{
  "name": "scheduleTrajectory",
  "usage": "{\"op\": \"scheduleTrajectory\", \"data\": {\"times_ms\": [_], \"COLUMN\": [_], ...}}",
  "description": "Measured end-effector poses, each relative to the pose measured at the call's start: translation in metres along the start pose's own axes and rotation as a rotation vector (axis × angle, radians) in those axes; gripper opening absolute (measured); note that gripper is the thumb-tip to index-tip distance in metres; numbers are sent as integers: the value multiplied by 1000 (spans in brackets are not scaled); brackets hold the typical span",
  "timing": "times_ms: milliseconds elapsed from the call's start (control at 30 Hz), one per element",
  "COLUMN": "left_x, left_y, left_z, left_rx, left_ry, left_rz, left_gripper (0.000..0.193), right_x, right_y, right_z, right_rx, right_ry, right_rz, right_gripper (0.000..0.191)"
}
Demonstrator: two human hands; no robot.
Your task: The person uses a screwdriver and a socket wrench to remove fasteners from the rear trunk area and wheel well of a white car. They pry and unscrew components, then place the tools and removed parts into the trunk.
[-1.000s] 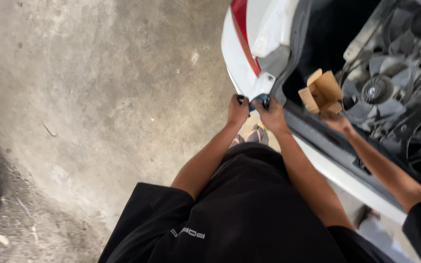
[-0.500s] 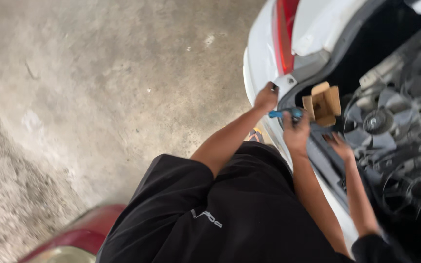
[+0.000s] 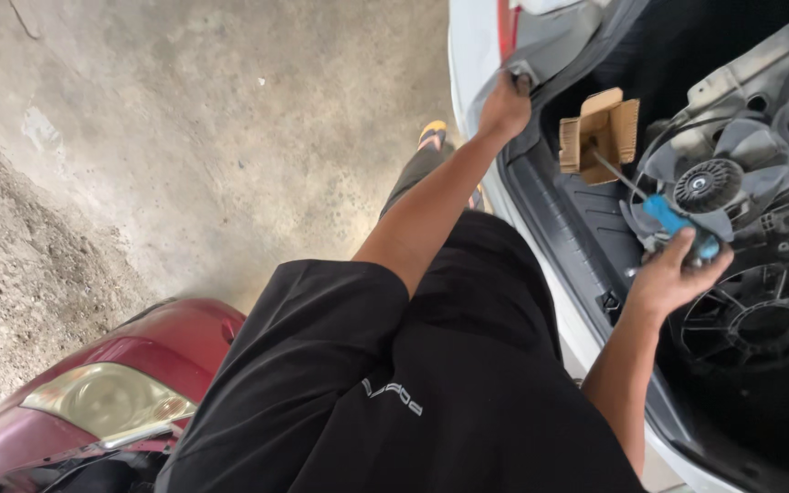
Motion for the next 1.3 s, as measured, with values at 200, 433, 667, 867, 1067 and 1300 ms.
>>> {"op": "scheduleTrajectory", "data": {"times_ms": [200, 433, 667, 867, 1067, 1300], "left_x": [-11, -21, -9, -1, -7, 3], "left_y": [16, 21, 38, 53, 25, 17], "left_z": [27, 45, 67, 70, 56, 56], "left_rx": [-57, -104, -97, -94, -179, -284], "left_ry": [-24, -20, -33, -7, 125, 305], "left_rz": [-92, -229, -299, -204, -98, 204], "left_gripper": [44, 36, 42, 48, 41, 32], "right_x": [-22, -40, -72, -131, -164, -156], "right_y": [21, 33, 66, 85, 93, 102], "right_z": [-38, -20, 21, 52, 57, 31], "right_rx": [325, 594, 879, 905, 819, 736], "right_ry": [-233, -785, -1185, -1511, -1581, -1411], "right_rz": [-398, -348, -114, 314, 393, 432], "right_gripper": [32, 40, 46, 44, 39, 63]}}
Point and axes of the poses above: each hand's wrist, its own y-axis towards the middle knuckle, its own z-axis out of the palm, x = y × z, the point moved 1 cm from there along y, towards the middle knuckle, and after that the axes turned 15 degrees about y, right-handed, at the moved point
